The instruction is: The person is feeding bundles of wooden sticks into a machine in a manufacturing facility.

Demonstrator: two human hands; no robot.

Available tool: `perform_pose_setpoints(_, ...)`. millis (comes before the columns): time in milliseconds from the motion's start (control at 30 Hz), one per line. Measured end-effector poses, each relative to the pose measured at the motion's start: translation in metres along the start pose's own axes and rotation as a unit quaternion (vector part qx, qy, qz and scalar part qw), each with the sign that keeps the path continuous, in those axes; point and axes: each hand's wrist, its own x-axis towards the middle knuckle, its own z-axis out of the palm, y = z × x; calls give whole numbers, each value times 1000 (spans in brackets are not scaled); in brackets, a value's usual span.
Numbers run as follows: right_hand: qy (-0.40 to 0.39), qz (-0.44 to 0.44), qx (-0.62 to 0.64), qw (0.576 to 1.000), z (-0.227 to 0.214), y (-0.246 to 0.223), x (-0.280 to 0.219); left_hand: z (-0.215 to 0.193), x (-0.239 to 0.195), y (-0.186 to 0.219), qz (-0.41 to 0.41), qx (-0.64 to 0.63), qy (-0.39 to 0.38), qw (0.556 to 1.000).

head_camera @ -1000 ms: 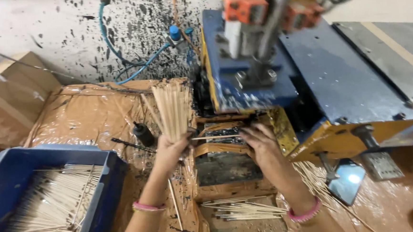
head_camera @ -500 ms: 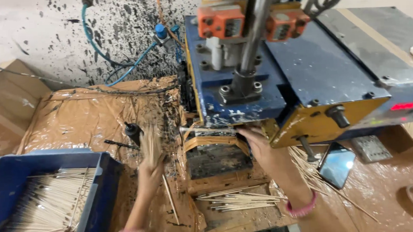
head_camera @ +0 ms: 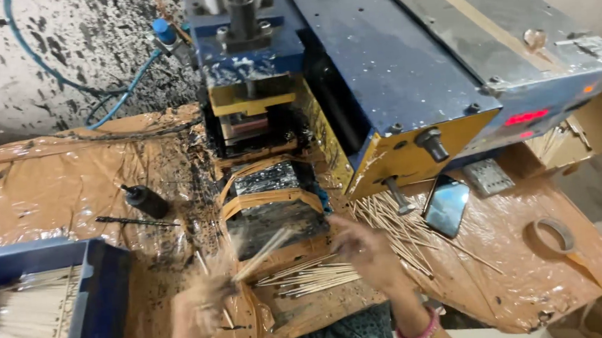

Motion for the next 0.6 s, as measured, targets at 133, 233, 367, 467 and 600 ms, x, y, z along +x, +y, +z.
perform_pose_setpoints(133,-171,-119,290,934,26,-27,21,4,49,58,87,-34,-130,987)
perform_pose_setpoints(233,-147,-202,222,942,13,-64,61,-20,87,107,-96,-165,1,982)
perform_pose_setpoints(367,-110,-345,15,932,18,-99,88,-19,140,100,-48,-205,99,972)
perform_pose_setpoints(467,-55,-350,-195,915,24,-107,98,-3,162,107,-125,-235,86,960)
perform_pose_setpoints(600,-38,-344,-207,915,24,-88,97,20,168,103,-129,-337,57,931)
